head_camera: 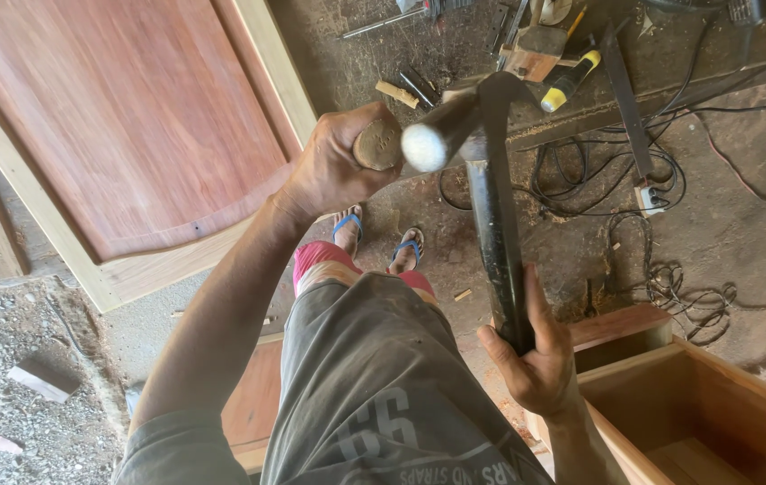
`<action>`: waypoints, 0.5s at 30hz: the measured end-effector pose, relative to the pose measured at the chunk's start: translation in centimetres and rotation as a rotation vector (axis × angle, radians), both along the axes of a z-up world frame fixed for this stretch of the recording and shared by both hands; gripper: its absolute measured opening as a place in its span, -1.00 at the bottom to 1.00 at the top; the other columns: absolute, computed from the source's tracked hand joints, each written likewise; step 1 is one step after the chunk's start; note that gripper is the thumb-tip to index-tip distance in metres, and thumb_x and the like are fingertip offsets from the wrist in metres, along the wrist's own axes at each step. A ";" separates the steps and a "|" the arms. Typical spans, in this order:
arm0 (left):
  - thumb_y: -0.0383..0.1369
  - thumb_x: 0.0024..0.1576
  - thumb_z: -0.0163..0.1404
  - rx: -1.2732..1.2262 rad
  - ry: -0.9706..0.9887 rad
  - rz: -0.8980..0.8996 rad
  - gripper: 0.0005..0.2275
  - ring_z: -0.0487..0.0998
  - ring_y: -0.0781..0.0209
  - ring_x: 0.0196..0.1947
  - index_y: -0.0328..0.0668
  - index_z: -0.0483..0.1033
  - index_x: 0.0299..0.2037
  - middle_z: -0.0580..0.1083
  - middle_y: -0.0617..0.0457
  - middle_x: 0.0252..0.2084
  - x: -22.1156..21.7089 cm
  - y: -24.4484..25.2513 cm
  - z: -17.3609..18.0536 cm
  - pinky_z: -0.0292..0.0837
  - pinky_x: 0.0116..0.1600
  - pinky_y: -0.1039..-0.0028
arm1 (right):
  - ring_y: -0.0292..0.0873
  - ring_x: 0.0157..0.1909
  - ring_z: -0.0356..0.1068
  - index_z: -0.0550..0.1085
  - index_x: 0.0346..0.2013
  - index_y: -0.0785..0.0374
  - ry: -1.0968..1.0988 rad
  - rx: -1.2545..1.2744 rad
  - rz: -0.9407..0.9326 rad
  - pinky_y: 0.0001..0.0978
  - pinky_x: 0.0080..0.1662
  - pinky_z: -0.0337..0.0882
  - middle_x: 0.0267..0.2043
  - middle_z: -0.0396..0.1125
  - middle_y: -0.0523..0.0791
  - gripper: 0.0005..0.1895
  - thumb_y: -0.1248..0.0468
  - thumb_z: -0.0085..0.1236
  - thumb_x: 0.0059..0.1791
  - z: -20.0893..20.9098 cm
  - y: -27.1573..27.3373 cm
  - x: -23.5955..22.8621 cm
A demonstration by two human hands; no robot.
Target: The person picks up a claw hammer and a wooden mallet from the workbench and carries them while walking around the workshop. They then set the hammer down, scrape a long wooden strip with a file-like blade, and mark a hinge plate against the strip with a pencil.
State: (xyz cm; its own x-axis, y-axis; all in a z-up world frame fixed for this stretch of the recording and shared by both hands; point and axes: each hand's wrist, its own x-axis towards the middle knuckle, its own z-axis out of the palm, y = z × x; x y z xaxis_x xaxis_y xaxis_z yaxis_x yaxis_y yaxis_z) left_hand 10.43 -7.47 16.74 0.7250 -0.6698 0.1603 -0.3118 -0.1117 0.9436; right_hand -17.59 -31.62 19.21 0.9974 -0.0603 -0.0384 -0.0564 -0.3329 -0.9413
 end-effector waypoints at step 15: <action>-0.40 0.14 0.17 -0.218 0.297 -0.072 -0.75 0.60 0.37 -0.24 -0.21 0.46 -0.01 0.54 0.12 -0.18 -0.3 1.2 -0.1 0.59 -0.13 0.54 | -0.04 -0.15 0.56 0.08 0.49 0.20 -0.251 -0.256 0.097 -0.29 -0.19 0.55 -0.06 0.45 0.16 -0.21 0.36 0.22 0.03 4.7 0.8 3.4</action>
State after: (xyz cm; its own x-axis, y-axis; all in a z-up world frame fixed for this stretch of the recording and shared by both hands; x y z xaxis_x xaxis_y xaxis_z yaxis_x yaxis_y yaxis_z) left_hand 10.12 -6.28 16.69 0.7139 -0.6939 0.0945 -0.0203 0.1144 0.9932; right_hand -14.17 -30.79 23.93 0.9754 0.0593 0.2122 0.2091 -0.5520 -0.8072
